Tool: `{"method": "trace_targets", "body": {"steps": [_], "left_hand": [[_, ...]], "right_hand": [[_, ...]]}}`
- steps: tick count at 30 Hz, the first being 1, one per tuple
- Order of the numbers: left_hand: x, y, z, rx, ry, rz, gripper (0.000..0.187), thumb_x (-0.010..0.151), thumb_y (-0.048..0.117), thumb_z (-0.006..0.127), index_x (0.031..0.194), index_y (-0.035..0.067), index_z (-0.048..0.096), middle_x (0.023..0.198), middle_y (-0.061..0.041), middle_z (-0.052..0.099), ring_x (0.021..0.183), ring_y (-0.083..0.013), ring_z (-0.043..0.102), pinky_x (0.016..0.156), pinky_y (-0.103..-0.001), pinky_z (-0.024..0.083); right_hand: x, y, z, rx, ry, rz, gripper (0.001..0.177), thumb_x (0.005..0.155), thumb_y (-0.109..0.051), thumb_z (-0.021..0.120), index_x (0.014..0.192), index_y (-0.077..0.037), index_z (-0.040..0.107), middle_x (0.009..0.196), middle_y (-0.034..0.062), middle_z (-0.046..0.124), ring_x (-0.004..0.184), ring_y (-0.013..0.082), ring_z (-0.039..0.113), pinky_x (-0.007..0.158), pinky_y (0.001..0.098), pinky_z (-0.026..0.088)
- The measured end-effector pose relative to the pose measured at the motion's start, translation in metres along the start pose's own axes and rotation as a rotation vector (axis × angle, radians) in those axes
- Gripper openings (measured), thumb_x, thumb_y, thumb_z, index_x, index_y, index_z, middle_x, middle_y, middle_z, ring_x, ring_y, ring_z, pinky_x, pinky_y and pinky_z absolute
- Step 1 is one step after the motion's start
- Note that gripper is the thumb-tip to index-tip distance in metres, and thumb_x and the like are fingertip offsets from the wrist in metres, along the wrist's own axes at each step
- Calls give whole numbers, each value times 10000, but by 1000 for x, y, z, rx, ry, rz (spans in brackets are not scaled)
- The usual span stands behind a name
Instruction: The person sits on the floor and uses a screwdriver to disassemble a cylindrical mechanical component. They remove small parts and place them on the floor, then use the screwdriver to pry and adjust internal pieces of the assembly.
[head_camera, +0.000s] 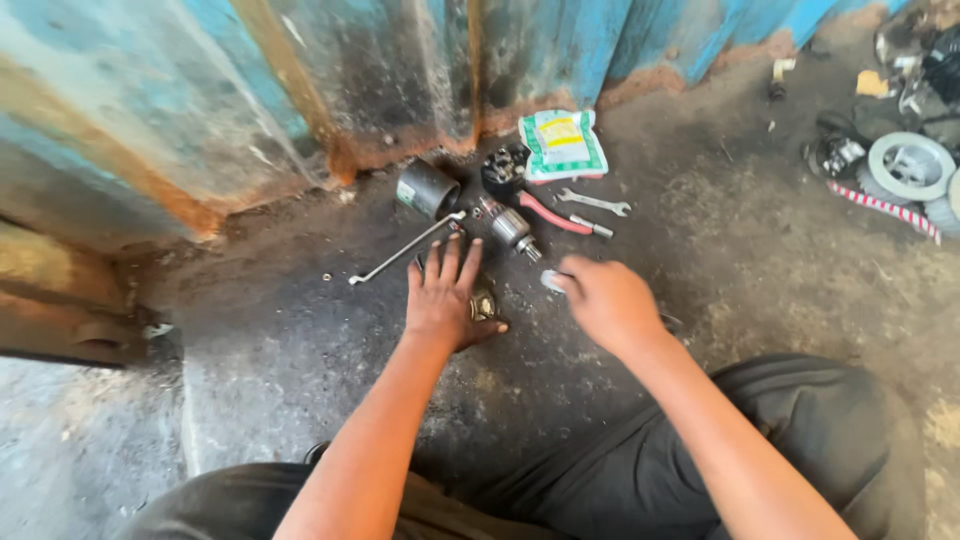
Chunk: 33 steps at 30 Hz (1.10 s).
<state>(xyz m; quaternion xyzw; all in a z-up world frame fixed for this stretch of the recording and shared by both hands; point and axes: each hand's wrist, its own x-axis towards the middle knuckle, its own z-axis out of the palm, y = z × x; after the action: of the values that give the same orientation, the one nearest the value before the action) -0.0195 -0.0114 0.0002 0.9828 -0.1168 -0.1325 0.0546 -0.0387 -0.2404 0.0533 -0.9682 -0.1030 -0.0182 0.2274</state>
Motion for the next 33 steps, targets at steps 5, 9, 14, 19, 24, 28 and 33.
{"method": "trace_targets", "body": {"steps": [5, 9, 14, 19, 24, 28, 33], "left_hand": [[-20, 13, 6, -2, 148, -163, 1002, 737, 633, 828, 1504, 107, 457, 1361, -110, 551, 1244, -309, 567, 1000, -464, 485], [-29, 19, 16, -109, 197, -267, 841, 660, 494, 911, 1310, 78, 577, 1264, -119, 556, 1149, -330, 587, 901, -450, 540], [-39, 8, 43, -301, 182, -327, 485, 749, 338, 877, 1068, 4, 733, 1384, -189, 521, 1201, -410, 576, 969, -467, 531], [-31, -14, 71, -569, 279, -251, 315, 926, 279, 698, 1107, 26, 751, 1249, -273, 604, 1138, -463, 596, 986, -480, 496], [-33, 2, 63, -964, 343, -319, 310, 1007, 279, 610, 1115, 6, 712, 1014, -222, 710, 1001, -380, 675, 891, -432, 522], [-47, 31, 41, -1250, 426, -262, 240, 996, 192, 595, 1073, -7, 705, 891, -118, 711, 831, -213, 649, 791, -385, 525], [-46, 41, 9, -1766, 351, -344, 158, 980, 138, 615, 983, 1, 693, 825, -39, 662, 711, -128, 620, 644, -298, 578]], "right_hand": [[-43, -2, -34, 77, 63, 150, 211, 930, -326, 659, 940, -118, 696, 745, 178, 691, 739, 416, 678, 643, 515, 504], [-56, 9, -31, 63, 45, 196, 243, 936, -354, 682, 938, -112, 711, 749, 188, 689, 741, 413, 674, 650, 495, 504], [-44, 23, -3, 269, 6, 161, 229, 941, -336, 649, 960, -113, 696, 755, 163, 716, 718, 392, 710, 672, 472, 531], [-48, 24, 25, 159, -58, -43, 173, 921, -262, 657, 970, -110, 723, 813, 165, 730, 768, 393, 682, 664, 472, 512], [-43, 14, 32, 448, -180, 126, 306, 969, -372, 661, 963, -68, 702, 677, 107, 710, 593, 193, 676, 620, 336, 516], [-37, 14, 28, 961, -340, 246, 325, 975, -410, 629, 1016, -91, 676, 676, -22, 586, 573, 69, 541, 522, 269, 459], [-33, 16, 23, 895, -354, 342, 351, 921, -361, 755, 885, -49, 598, 641, -16, 520, 525, 78, 483, 467, 270, 403]]}}
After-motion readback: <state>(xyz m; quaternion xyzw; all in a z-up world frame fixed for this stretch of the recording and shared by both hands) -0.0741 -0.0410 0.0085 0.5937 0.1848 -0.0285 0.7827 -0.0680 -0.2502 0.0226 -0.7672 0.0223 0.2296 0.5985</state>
